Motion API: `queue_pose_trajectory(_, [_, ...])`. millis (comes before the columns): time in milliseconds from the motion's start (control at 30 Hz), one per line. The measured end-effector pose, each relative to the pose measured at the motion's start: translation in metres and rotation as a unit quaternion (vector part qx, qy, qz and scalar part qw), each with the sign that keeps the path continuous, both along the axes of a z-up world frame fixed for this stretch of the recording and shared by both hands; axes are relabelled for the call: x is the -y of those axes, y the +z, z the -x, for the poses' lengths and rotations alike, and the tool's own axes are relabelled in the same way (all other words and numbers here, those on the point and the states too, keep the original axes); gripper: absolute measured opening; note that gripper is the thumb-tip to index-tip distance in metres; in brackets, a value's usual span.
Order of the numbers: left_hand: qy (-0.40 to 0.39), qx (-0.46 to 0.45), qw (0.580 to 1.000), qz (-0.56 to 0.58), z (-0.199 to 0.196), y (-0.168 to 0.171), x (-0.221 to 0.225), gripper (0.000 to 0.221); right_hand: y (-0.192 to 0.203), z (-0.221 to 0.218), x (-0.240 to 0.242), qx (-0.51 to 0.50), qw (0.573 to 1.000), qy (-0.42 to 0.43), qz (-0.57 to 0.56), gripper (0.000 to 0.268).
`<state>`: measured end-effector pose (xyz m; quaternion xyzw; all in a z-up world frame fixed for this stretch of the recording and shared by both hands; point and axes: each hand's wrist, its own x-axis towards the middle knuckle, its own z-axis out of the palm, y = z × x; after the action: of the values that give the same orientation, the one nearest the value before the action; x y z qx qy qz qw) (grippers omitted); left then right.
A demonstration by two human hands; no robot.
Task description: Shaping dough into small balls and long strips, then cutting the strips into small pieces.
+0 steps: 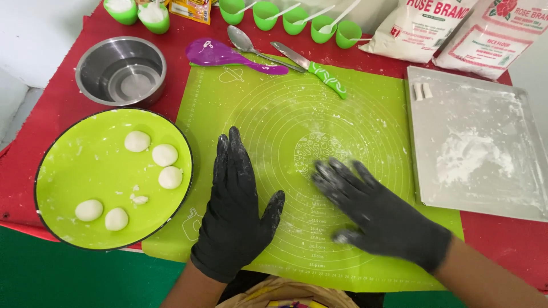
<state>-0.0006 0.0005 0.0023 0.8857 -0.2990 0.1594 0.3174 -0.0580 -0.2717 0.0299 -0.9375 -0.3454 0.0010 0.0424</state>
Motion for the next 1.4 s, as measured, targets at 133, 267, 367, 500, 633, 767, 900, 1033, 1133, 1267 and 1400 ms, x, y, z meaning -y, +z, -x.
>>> queue_pose_trajectory(133, [0.000, -0.003, 0.999, 0.034, 0.001, 0.002, -0.001, 0.088, -0.007, -0.063, -0.034, -0.023, 0.998, 0.021, -0.062, 0.086])
queue_pose_trajectory(267, [0.003, -0.023, 0.998, 0.061, 0.000, 0.002, -0.002, 0.084, -0.009, -0.130, -0.079, -0.046, 0.998, -0.012, -0.034, 0.086])
queue_pose_trajectory(367, [-0.006, -0.037, 0.996, 0.079, 0.001, 0.001, -0.002, 0.087, 0.005, -0.166, -0.098, -0.096, 0.991, -0.022, -0.090, 0.069])
queue_pose_trajectory(500, [-0.013, -0.059, 0.994, 0.095, 0.001, 0.004, -0.003, 0.087, 0.038, -0.183, -0.090, -0.128, 0.957, 0.020, -0.259, 0.059])
queue_pose_trajectory(633, [-0.011, -0.043, 0.995, 0.094, 0.001, 0.001, -0.004, 0.087, 0.046, -0.172, -0.074, -0.020, 0.965, 0.079, -0.249, 0.064])
queue_pose_trajectory(767, [-0.008, -0.042, 0.996, 0.084, 0.001, 0.001, -0.002, 0.091, 0.028, -0.141, -0.077, -0.067, 0.994, -0.015, -0.081, 0.079])
queue_pose_trajectory(900, [-0.004, -0.035, 0.996, 0.087, 0.002, 0.005, -0.002, 0.088, -0.006, -0.098, -0.049, 0.021, 1.000, 0.002, -0.017, 0.094])
queue_pose_trajectory(1033, [-0.015, -0.017, 0.996, 0.081, 0.000, -0.002, -0.003, 0.089, 0.008, -0.041, -0.031, -0.010, 0.999, -0.009, -0.033, 0.093])
queue_pose_trajectory(1133, [-0.009, -0.038, 0.997, 0.066, 0.000, 0.000, -0.003, 0.093, 0.019, -0.001, -0.013, 0.057, 0.996, -0.008, 0.072, 0.119])
queue_pose_trajectory(1267, [-0.011, -0.022, 0.999, 0.049, 0.000, -0.002, -0.002, 0.091, 0.033, 0.040, 0.011, 0.062, 0.998, -0.017, -0.008, 0.079])
queue_pose_trajectory(1400, [-0.005, -0.016, 0.999, 0.031, 0.000, -0.001, -0.002, 0.091, 0.022, 0.054, 0.016, 0.043, 0.995, -0.077, -0.052, 0.082])
